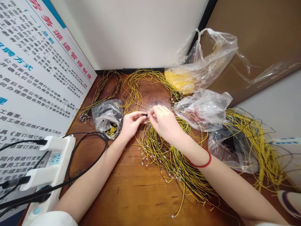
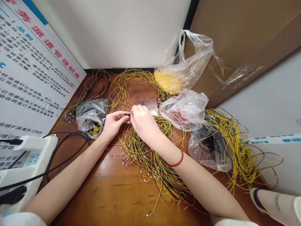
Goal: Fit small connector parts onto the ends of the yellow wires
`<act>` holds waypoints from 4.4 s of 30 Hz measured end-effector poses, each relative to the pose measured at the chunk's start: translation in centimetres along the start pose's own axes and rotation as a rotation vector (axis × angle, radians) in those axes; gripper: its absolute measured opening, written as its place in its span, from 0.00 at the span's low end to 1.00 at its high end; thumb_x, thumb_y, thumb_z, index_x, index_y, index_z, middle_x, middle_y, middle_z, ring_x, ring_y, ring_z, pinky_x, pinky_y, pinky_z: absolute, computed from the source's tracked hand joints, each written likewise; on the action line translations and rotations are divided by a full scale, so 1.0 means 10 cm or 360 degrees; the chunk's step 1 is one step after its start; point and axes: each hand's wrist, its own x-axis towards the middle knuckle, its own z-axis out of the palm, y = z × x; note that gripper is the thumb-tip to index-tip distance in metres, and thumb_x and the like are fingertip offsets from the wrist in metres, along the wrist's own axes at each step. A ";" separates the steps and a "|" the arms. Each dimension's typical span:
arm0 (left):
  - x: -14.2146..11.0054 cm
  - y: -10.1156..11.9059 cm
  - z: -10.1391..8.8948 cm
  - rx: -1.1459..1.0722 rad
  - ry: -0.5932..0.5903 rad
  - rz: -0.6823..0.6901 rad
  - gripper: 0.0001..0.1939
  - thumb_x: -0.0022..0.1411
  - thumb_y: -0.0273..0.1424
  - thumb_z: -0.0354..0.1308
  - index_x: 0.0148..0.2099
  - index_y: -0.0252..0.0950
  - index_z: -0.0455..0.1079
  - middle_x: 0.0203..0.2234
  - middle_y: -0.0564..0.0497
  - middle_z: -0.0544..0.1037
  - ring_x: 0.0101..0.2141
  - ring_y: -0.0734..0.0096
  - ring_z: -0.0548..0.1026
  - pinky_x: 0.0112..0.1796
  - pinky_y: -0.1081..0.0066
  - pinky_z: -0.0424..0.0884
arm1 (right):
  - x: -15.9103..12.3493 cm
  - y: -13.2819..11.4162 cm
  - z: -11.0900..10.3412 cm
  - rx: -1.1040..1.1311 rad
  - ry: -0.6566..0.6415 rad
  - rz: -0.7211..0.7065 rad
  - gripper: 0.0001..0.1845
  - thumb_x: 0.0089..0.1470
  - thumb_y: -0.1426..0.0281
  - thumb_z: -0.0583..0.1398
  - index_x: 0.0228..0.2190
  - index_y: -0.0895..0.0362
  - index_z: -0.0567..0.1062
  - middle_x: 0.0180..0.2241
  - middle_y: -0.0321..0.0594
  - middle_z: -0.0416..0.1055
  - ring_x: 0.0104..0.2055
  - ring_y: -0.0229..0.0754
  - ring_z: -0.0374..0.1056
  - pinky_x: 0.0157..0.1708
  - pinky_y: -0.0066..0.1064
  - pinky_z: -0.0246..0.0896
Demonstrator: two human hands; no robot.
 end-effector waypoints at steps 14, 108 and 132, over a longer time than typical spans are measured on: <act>-0.01 -0.03 0.04 0.0212 0.0029 0.0089 0.08 0.48 0.30 0.63 0.34 0.34 0.78 0.30 0.48 0.82 0.32 0.65 0.80 0.39 0.65 0.77 | -0.01 -0.01 0.02 -0.0087 -0.0123 -0.0016 0.09 0.55 0.80 0.51 0.30 0.59 0.69 0.31 0.46 0.69 0.35 0.44 0.62 0.36 0.35 0.57; -0.02 -0.01 0.05 0.0043 0.0132 -0.0037 0.11 0.46 0.30 0.67 0.34 0.32 0.78 0.30 0.47 0.83 0.33 0.65 0.81 0.40 0.64 0.77 | -0.09 0.17 0.34 0.0709 0.0185 0.0145 0.06 0.57 0.74 0.53 0.28 0.56 0.65 0.26 0.36 0.65 0.29 0.38 0.60 0.31 0.31 0.55; -0.03 -0.02 0.05 0.0173 0.0066 0.0014 0.11 0.47 0.33 0.66 0.34 0.32 0.78 0.30 0.47 0.82 0.34 0.64 0.80 0.41 0.63 0.77 | -0.08 0.15 0.35 0.0752 0.0220 0.0264 0.04 0.55 0.72 0.55 0.28 0.56 0.67 0.26 0.36 0.66 0.29 0.38 0.61 0.31 0.31 0.55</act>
